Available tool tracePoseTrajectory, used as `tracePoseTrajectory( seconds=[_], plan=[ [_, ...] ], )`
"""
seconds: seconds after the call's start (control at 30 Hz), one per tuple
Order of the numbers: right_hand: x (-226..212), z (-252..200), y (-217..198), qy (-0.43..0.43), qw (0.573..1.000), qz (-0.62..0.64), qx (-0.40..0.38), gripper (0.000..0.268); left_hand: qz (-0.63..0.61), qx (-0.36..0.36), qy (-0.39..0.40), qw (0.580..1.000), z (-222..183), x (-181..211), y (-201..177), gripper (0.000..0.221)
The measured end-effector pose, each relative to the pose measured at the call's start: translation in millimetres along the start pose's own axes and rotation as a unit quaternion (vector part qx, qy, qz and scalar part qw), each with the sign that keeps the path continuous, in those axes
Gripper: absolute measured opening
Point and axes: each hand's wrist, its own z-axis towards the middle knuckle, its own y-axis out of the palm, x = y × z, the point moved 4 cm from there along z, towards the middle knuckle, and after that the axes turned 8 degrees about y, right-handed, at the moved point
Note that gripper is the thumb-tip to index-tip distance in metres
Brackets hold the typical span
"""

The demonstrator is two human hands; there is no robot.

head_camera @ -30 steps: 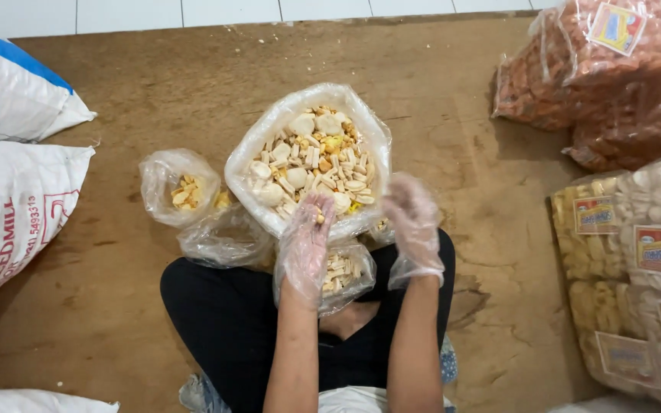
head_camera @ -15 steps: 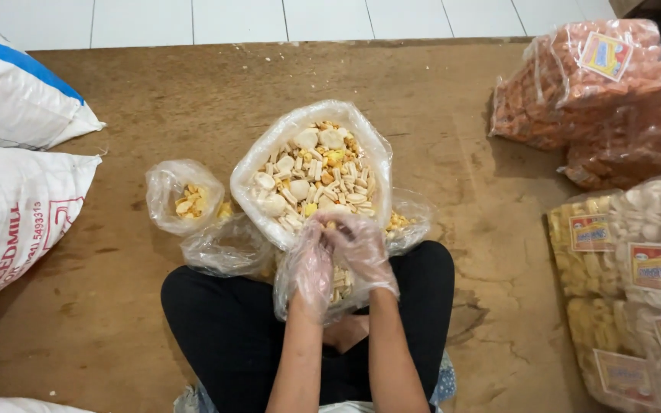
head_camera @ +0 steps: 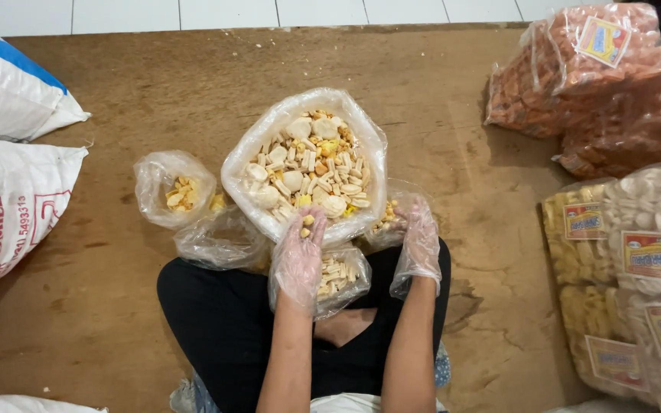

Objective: Sorting and mixing different types of snack crackers in a large plastic bag for packaging

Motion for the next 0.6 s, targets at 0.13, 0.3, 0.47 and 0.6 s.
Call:
tracePoseTrajectory(
  seconds=[0.13, 0.3, 0.47, 0.6],
  plan=[
    [-55.0, -28.5, 53.6, -0.027, 0.999, -0.031, -0.028, 0.045, 0.044, -0.007, -0.009, 0.999, -16.0, -2.9, 12.8, 0.039],
    [-113.7, -99.9, 126.9, -0.269, 0.898, -0.348, -0.010, 0.035, 0.031, -0.041, -0.018, 0.999, -7.2, -21.0, -5.5, 0.035],
    [-70.5, -77.8, 151.0, -0.239, 0.885, -0.392, -0.082, 0.029, 0.120, -0.061, 0.008, 0.991, 11.0, -37.0, -10.9, 0.038],
    [-111.4, -112.1, 154.4, -0.158, 0.936, -0.309, -0.060, 0.022, 0.074, -0.050, -0.023, 0.996, -16.8, -18.2, 7.0, 0.035]
  ],
)
